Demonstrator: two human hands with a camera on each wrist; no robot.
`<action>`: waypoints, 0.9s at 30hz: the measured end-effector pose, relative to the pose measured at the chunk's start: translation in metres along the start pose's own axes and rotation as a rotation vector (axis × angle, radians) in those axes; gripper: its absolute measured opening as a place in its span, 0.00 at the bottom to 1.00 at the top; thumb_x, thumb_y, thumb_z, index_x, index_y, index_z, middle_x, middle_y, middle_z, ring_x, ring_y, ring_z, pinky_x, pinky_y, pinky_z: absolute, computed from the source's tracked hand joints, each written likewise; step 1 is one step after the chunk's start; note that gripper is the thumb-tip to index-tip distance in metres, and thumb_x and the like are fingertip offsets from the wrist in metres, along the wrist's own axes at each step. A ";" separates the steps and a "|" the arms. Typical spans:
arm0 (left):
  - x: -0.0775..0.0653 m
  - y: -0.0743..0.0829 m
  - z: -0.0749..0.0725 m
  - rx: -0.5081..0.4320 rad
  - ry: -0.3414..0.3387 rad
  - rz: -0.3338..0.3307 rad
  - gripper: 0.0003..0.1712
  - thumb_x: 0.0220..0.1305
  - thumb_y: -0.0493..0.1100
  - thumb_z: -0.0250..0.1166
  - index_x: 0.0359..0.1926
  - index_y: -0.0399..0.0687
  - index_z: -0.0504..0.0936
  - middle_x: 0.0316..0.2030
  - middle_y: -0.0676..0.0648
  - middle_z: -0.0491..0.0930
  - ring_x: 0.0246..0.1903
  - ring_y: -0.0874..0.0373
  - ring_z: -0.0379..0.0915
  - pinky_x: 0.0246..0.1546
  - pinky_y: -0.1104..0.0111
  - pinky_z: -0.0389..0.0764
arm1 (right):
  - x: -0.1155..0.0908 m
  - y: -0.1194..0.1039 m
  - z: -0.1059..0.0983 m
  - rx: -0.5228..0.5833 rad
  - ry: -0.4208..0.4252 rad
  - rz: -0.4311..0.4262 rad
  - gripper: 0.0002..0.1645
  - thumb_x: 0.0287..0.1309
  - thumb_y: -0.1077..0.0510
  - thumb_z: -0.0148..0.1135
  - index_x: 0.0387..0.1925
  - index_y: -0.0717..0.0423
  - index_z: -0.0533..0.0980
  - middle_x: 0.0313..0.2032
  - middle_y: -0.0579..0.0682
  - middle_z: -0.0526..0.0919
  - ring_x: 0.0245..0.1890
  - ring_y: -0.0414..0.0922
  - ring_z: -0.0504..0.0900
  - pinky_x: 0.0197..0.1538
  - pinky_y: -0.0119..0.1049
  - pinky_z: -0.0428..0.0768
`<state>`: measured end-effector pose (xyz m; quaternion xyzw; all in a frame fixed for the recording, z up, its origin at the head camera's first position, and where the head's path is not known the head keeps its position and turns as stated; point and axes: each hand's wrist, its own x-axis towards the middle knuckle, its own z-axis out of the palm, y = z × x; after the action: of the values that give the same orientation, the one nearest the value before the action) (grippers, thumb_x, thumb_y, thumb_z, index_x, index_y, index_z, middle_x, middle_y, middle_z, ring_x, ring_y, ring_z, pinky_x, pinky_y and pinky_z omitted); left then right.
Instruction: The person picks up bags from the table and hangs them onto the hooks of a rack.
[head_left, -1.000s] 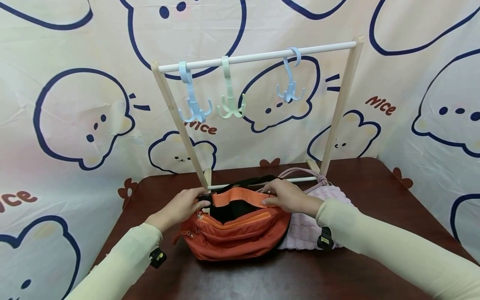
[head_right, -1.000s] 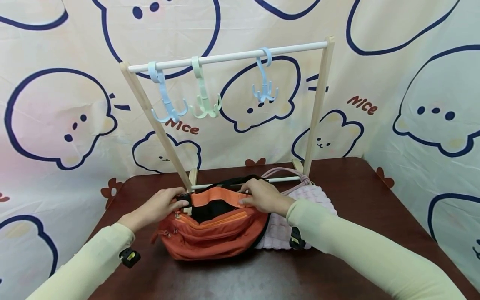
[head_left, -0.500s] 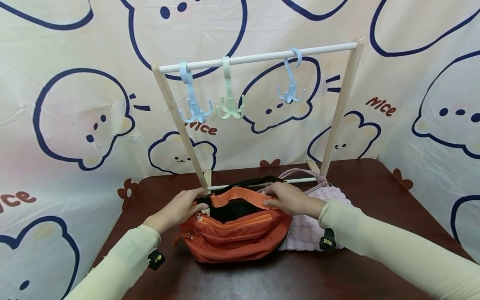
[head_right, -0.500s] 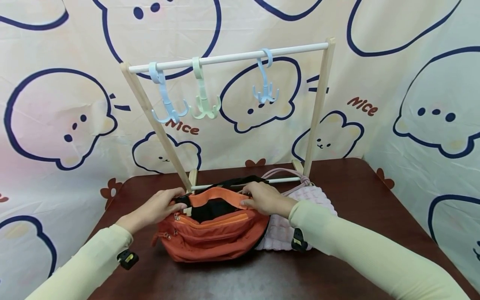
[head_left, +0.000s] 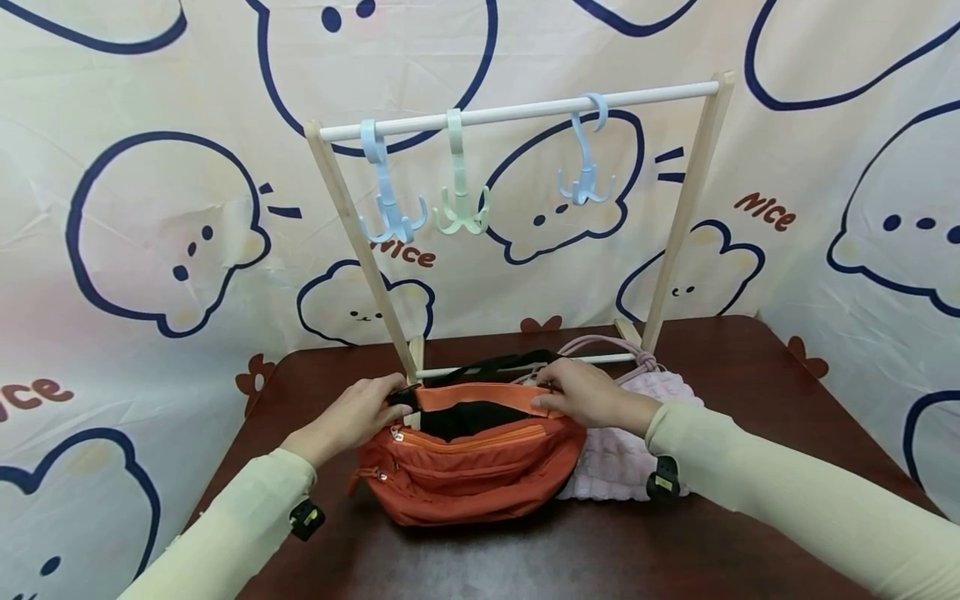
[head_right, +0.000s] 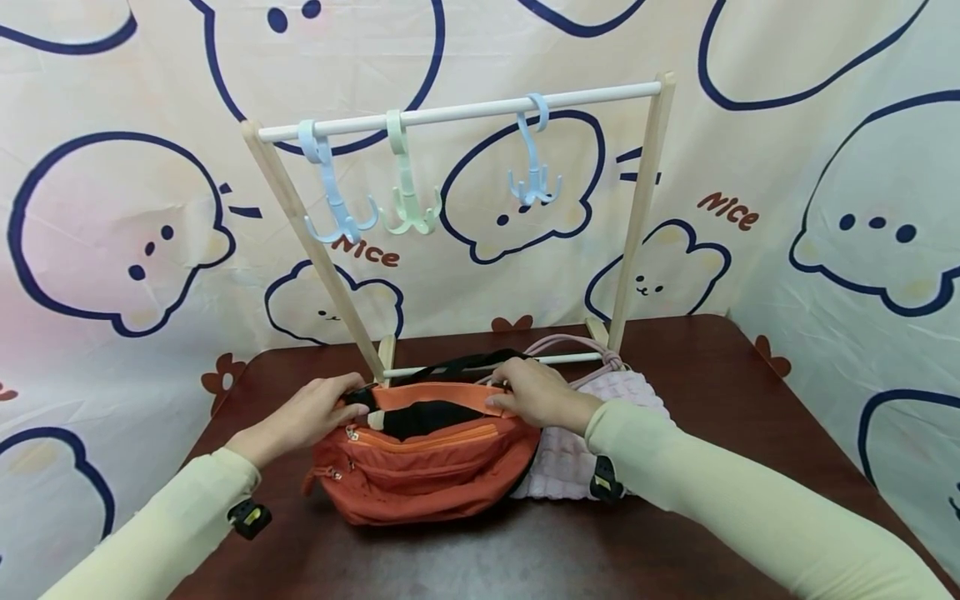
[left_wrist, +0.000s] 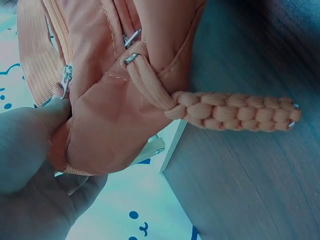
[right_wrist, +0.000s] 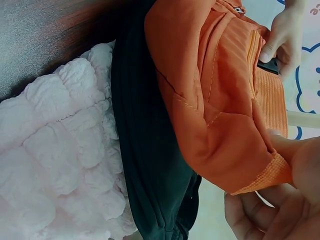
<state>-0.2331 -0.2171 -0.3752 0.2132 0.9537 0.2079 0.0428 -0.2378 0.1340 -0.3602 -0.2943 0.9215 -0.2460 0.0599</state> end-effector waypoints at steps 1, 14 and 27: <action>0.000 0.000 0.000 -0.003 0.004 -0.002 0.10 0.70 0.42 0.65 0.50 0.47 0.80 0.32 0.52 0.80 0.27 0.61 0.68 0.30 0.66 0.69 | 0.000 0.000 0.000 -0.003 0.002 -0.004 0.14 0.67 0.51 0.65 0.24 0.48 0.78 0.17 0.41 0.64 0.17 0.37 0.62 0.24 0.30 0.59; -0.004 0.004 -0.004 0.044 0.059 -0.018 0.09 0.68 0.43 0.67 0.47 0.46 0.81 0.30 0.51 0.81 0.26 0.61 0.70 0.29 0.67 0.71 | -0.001 -0.006 -0.002 -0.072 0.037 -0.002 0.12 0.65 0.50 0.67 0.25 0.47 0.79 0.19 0.41 0.72 0.18 0.37 0.65 0.23 0.31 0.60; -0.007 0.005 -0.003 0.039 0.092 -0.026 0.14 0.68 0.42 0.67 0.51 0.43 0.82 0.32 0.49 0.83 0.23 0.62 0.72 0.24 0.70 0.73 | -0.001 -0.009 -0.002 -0.102 0.090 -0.021 0.09 0.65 0.50 0.67 0.30 0.47 0.82 0.21 0.41 0.76 0.18 0.36 0.66 0.23 0.30 0.62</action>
<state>-0.2255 -0.2171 -0.3706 0.1919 0.9612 0.1982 -0.0026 -0.2332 0.1291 -0.3545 -0.2951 0.9315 -0.2125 0.0010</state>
